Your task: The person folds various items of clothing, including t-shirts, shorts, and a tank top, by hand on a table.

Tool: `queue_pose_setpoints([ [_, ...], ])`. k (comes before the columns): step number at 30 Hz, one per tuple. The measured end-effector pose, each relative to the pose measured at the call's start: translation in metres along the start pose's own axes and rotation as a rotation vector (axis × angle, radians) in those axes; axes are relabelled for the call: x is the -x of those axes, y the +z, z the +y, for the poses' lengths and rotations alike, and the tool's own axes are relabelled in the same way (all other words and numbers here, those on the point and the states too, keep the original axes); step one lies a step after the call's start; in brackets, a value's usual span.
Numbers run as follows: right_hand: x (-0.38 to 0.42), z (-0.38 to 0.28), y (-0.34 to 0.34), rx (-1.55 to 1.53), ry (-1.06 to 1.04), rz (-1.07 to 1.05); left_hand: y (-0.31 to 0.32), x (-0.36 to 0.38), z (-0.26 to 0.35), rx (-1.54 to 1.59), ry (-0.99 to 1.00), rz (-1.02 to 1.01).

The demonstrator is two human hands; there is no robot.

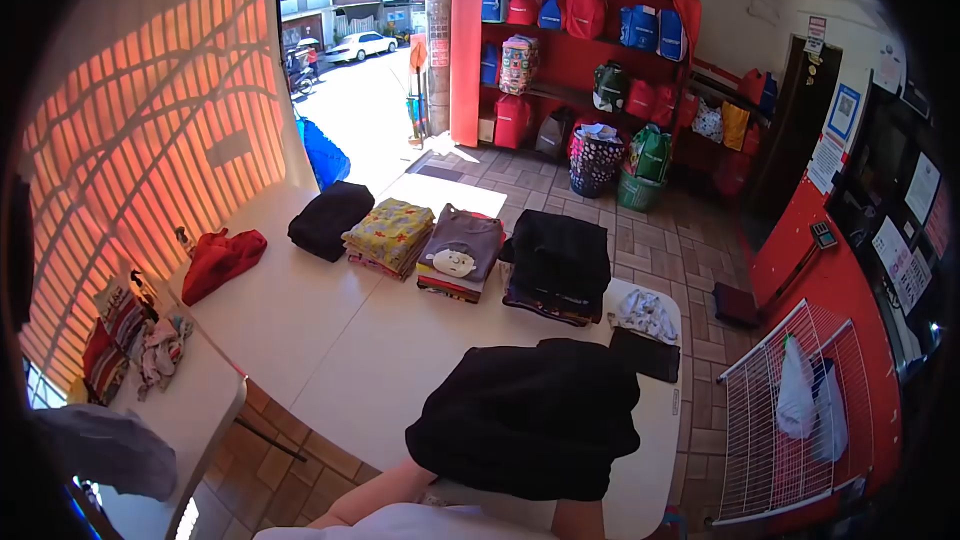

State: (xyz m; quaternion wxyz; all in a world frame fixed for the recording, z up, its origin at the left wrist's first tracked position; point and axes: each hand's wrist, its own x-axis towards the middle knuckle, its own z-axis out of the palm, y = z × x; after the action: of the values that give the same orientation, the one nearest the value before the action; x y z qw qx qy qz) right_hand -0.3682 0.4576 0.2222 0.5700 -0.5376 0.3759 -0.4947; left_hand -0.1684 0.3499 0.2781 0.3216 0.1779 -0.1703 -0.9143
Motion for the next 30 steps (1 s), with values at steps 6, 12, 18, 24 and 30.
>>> queue_pose_setpoints([
  [6,-0.003,-0.007,-0.004,0.09,0.013,-0.212,-0.002,0.021,0.002,-0.179,0.166,-0.017],
  [12,-0.083,0.012,0.016,-0.074,-0.133,0.046,-0.006,0.04,0.012,-0.224,0.247,0.009],
  [18,-0.113,-0.075,-0.031,-0.284,-0.463,0.191,-0.006,0.045,0.019,-0.256,0.286,0.019],
  [24,-0.075,-0.124,-0.075,-0.274,-0.648,0.25,-0.007,0.046,0.023,-0.269,0.307,0.036],
  [30,-0.09,-0.102,-0.061,-0.318,-0.65,0.249,-0.009,0.048,0.026,-0.275,0.347,0.052],
])
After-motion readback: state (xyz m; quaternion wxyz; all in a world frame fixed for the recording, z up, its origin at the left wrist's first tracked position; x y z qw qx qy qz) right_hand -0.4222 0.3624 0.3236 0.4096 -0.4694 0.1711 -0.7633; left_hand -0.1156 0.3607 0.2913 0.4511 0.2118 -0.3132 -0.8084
